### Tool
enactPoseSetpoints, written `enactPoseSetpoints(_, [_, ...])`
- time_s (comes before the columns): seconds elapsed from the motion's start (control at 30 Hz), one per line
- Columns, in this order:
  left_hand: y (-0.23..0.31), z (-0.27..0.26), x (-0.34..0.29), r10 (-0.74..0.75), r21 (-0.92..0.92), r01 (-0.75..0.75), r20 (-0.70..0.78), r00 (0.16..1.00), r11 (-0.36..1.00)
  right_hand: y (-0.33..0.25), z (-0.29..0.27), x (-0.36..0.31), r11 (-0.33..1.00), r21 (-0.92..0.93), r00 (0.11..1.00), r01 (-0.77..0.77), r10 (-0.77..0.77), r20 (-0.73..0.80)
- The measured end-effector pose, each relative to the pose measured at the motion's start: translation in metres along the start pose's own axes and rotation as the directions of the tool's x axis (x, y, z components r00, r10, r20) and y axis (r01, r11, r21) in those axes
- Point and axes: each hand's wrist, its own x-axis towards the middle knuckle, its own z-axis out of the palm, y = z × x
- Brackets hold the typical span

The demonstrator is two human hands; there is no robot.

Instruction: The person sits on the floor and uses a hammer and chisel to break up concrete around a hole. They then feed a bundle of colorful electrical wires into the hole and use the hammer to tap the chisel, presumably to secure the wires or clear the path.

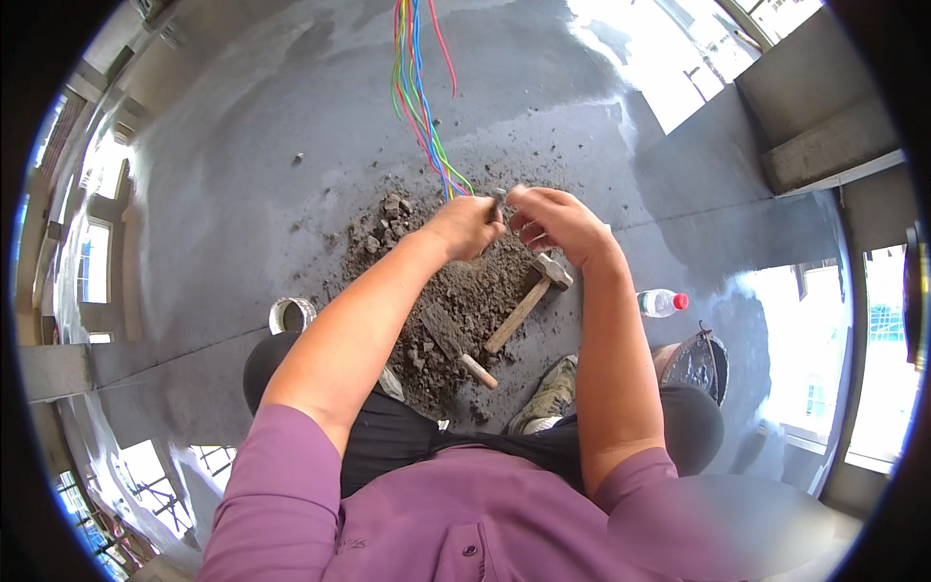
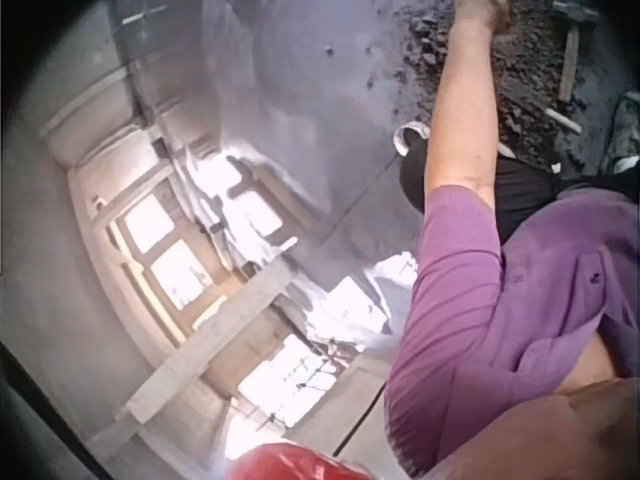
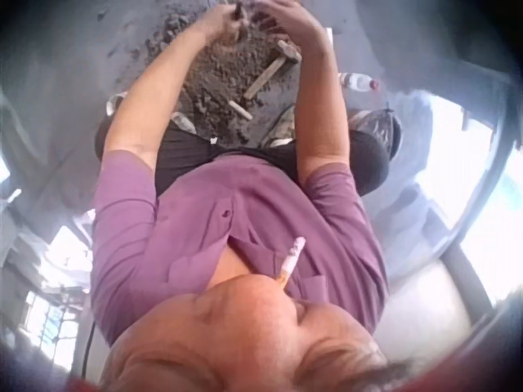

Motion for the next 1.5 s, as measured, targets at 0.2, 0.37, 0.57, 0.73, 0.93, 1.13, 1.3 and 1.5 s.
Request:
enactPoseSetpoints(0.2, [-0.052, 0.018, 0.006, -0.103, -0.260, 0.050, -0.196, 0.975, 0.964, 0.208, -0.035, 0.061, 0.795, -0.407, 0.775, -0.449, 0.121, -0.620])
enactPoseSetpoints(0.37, [-0.093, 0.058, 0.013, -0.262, -0.426, 0.168, -0.174, 0.949, 0.889, 0.269, 0.018, 0.047, 0.689, -0.333, 0.707, -0.643, 0.369, -0.603])
enactPoseSetpoints(0.57, [-0.114, 0.096, 0.028, -0.283, -0.523, 0.141, -0.202, 0.938, 0.841, 0.262, 0.012, 0.042, 0.653, -0.375, 0.727, -0.658, 0.420, -0.543])
enactPoseSetpoints(0.73, [-0.124, 0.106, 0.032, -0.319, -0.518, 0.193, -0.165, 0.934, 0.834, 0.252, 0.009, 0.036, 0.729, 0.517, 0.686, -0.448, 0.651, -0.325])
enactPoseSetpoints(0.93, [-0.116, 0.093, 0.047, -0.304, -0.503, 0.208, -0.117, 0.945, 0.839, 0.255, -0.019, 0.041, 0.640, 0.717, 0.807, -0.274, 0.559, -0.191])
enactPoseSetpoints(1.13, [-0.110, 0.094, 0.042, -0.306, -0.413, 0.208, -0.188, 0.933, 0.887, 0.199, -0.014, 0.025, 0.853, 0.486, 0.884, -0.187, 0.363, -0.297])
enactPoseSetpoints(1.3, [-0.101, 0.089, 0.046, -0.323, -0.424, 0.217, -0.194, 0.926, 0.879, 0.112, -0.016, 0.013, 0.983, 0.186, 0.920, 0.012, 0.062, -0.387])
enactPoseSetpoints(1.5, [-0.097, 0.092, 0.045, -0.331, -0.445, 0.228, -0.169, 0.928, 0.866, 0.003, -0.004, -0.016, 0.957, -0.184, 0.882, 0.225, -0.280, -0.378])
